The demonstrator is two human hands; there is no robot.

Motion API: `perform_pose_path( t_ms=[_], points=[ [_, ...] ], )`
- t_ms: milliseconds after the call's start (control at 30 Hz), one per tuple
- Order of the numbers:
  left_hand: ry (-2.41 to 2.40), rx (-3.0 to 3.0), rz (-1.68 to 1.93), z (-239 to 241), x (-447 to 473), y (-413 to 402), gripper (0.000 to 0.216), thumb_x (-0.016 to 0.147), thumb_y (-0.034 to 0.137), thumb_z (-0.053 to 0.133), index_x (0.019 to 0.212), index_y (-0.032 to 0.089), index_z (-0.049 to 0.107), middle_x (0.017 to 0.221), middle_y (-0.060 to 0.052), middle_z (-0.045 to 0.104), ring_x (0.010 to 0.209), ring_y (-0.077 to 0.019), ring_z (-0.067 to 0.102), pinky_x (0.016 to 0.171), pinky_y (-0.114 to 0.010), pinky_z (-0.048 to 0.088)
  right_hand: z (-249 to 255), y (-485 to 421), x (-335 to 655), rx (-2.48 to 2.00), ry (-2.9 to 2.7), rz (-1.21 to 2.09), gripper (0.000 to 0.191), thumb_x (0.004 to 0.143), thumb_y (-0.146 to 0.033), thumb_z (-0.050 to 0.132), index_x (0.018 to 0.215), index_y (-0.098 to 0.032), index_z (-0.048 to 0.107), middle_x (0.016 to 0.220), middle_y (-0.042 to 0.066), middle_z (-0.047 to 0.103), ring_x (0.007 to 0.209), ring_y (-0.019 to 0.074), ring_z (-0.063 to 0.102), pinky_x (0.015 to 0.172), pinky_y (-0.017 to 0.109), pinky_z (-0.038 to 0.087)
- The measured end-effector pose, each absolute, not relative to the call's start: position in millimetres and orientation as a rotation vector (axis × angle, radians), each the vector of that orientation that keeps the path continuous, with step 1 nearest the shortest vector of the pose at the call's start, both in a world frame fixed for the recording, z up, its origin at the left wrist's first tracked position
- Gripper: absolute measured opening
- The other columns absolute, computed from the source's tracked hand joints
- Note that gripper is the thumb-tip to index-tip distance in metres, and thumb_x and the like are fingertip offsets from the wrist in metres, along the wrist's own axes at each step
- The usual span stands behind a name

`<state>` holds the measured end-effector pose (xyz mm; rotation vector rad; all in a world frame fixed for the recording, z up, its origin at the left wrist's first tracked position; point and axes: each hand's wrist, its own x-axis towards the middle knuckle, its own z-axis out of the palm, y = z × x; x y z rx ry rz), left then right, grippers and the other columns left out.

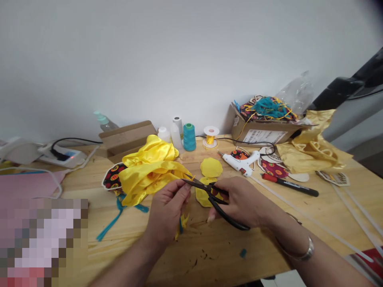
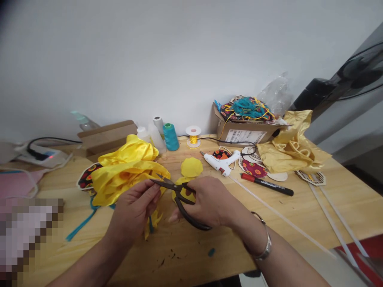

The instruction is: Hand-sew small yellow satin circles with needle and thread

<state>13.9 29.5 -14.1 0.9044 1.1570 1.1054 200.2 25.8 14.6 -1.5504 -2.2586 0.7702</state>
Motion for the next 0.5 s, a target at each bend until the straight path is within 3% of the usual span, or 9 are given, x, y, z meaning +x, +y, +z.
perform_pose_path(
  t_ms=[500],
  points=[
    [1.182, 1.001, 1.062, -14.4, 13.4, 28.1, 0.015, 0.076, 0.032, 0.064, 0.074, 0.017, 0.068, 0.05, 0.007, 0.037, 0.044, -0.0048, 0.027, 0.038, -0.014, 0.021, 13.2, 23.4, 198.9, -1.563, -2.211, 0.81, 0.038, 0.067, -0.054, 0.067, 0.063, -0.017, 0.058, 0.057, -0.003, 0.049, 0.053, 0.0095, 0.035, 0.048, 0.023, 0.021]
  ],
)
